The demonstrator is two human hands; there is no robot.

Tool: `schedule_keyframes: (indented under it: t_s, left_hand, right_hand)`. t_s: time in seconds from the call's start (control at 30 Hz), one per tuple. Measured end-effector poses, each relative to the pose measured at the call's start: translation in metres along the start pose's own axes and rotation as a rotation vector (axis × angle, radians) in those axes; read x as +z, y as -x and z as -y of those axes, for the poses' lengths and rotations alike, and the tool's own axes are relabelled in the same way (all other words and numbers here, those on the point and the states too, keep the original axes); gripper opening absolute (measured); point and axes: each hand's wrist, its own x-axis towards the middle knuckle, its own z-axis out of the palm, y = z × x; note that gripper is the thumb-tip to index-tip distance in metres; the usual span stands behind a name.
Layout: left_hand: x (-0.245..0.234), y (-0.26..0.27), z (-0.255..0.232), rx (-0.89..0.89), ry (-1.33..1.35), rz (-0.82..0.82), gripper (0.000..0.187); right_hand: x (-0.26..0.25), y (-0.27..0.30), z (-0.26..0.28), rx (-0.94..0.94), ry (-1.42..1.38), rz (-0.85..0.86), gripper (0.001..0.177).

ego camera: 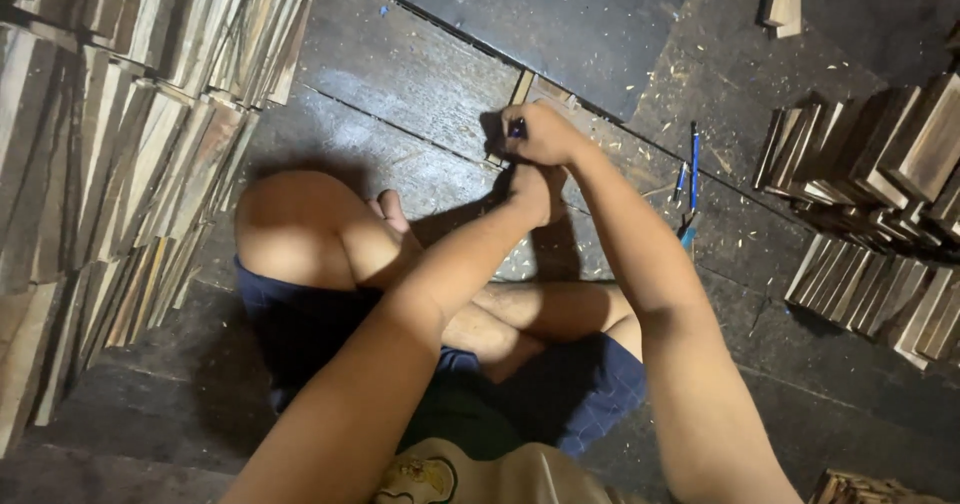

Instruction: Marking wooden boards with a pen using a guide while sitting on the floor.

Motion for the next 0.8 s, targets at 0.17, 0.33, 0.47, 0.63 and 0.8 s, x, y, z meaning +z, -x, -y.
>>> schedule_keyframes:
  t_s: [0.17,0.33,0.47,0.63,0.8]
  left_hand:
    - [-0.03,0.03,0.016,0.048,-0.144,-0.002,0.096]
    - [-0.024,0.025,0.022,0.163,-0.218,-0.048,0.09]
    - [-0.026,0.028,0.021,0.14,-0.23,-0.088,0.098]
    - [-0.024,0.02,0.019,0.085,-0.286,-0.111,0.11]
    - [-0.021,0.018,0.019,0.107,-0.281,-0.054,0.094]
  right_hand:
    - [-0.021,-0.029,-0.043,-0.08,0.071,-0.137,0.005]
    - [-0.022,-0.017,0.0,-0.11,0.152,0.125,0.006]
    - [-0.041,-0.042,-0.033,-0.088,0.106,-0.023,0.01]
    - [-0.056,-0.042,-0.024,-0.019,0.156,-0.13,0.011]
    - [-0.055,-0.05,-0.017,0.019,0.073,0.14,0.016]
